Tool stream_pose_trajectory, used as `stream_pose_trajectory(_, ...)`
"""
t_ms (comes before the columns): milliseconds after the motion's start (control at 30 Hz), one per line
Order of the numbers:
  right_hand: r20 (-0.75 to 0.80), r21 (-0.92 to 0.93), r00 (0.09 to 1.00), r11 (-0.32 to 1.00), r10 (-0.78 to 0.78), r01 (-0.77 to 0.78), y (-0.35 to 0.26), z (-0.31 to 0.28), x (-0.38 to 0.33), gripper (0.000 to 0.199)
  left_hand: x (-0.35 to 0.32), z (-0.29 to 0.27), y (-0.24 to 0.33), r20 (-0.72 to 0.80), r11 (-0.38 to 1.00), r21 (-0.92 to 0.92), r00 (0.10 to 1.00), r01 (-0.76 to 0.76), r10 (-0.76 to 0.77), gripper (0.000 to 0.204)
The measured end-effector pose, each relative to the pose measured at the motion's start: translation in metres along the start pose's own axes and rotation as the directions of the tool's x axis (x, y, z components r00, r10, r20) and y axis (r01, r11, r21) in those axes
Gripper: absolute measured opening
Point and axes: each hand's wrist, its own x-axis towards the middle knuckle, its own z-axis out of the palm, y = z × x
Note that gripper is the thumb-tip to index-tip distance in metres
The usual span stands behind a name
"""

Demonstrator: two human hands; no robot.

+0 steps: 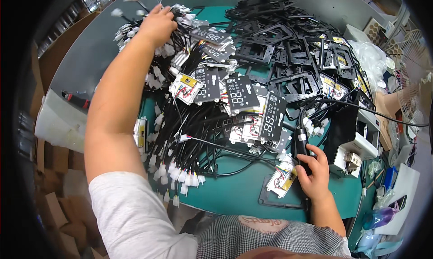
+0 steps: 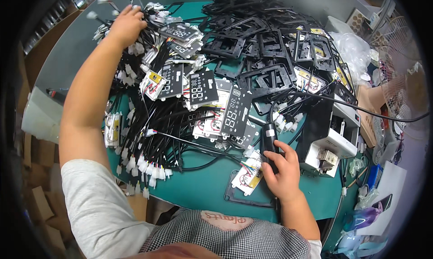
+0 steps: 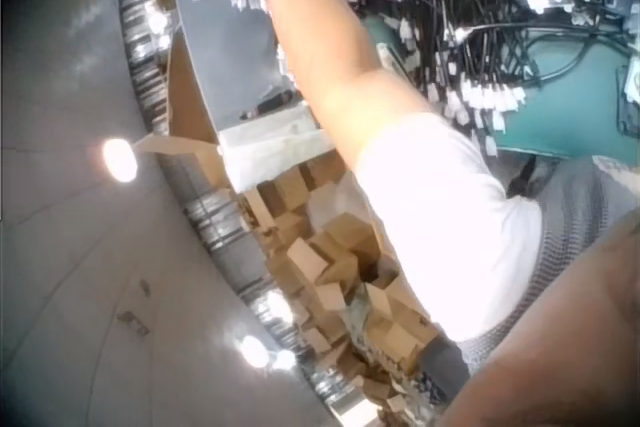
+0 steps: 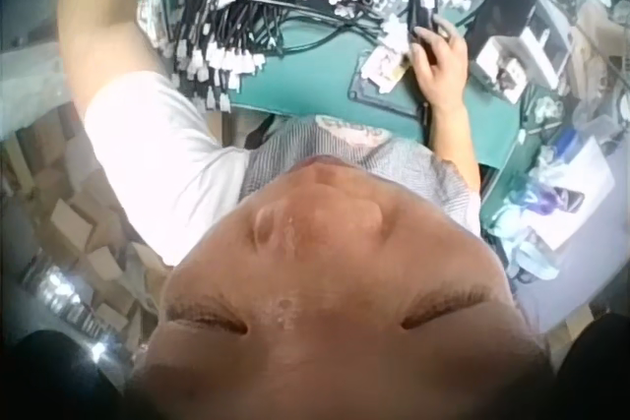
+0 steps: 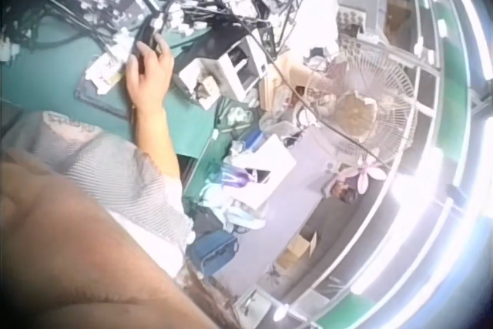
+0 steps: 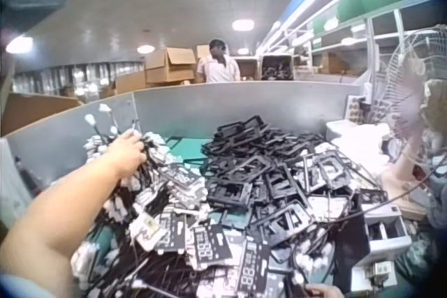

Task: The person assembles electronic control units by inserting circuit boards into plastic housings and securing them with a screwdriver. The person handles multiple units, picking them from a pile, inserting the board, and tightening screws before moving to the next item.

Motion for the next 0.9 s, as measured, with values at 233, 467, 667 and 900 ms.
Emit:
stream_pose_trajectory(233, 0.008, -0.029, 1.0, 0.999, -0.026, 0.026, -0.004, -0.002, -0.003, 0.03, -0.054, -0.126, -0.09, -0.072, 0.856, 0.199, 0.879, 0.477, -0.472, 0.019)
stream_pose_trajectory(467, -0.002, -0.032, 0.998, 0.998, -0.055, 0.055, -0.012, -0.009, -0.008, 0.033, -0.116, -0.193, -0.107, -0.078, 0.719, -0.368, 0.752, 0.589, -0.655, 0.017)
stream_pose_trajectory(667, -0.074, 0.083, 0.983, 0.981, -0.167, 0.173, -0.042, -0.028, 0.003, 0.034, -0.156, -0.197, -0.045, 0.153, 0.369, -0.833, 0.813, 0.411, -0.561, 0.029)
stream_pose_trajectory(900, -0.157, 0.756, 0.975, 0.616, -0.159, 0.222, -0.115, -0.033, 0.048, 0.108, -0.197, -0.234, 0.066, 0.359, -0.232, -0.914, 0.93, 0.334, -0.075, 0.035)
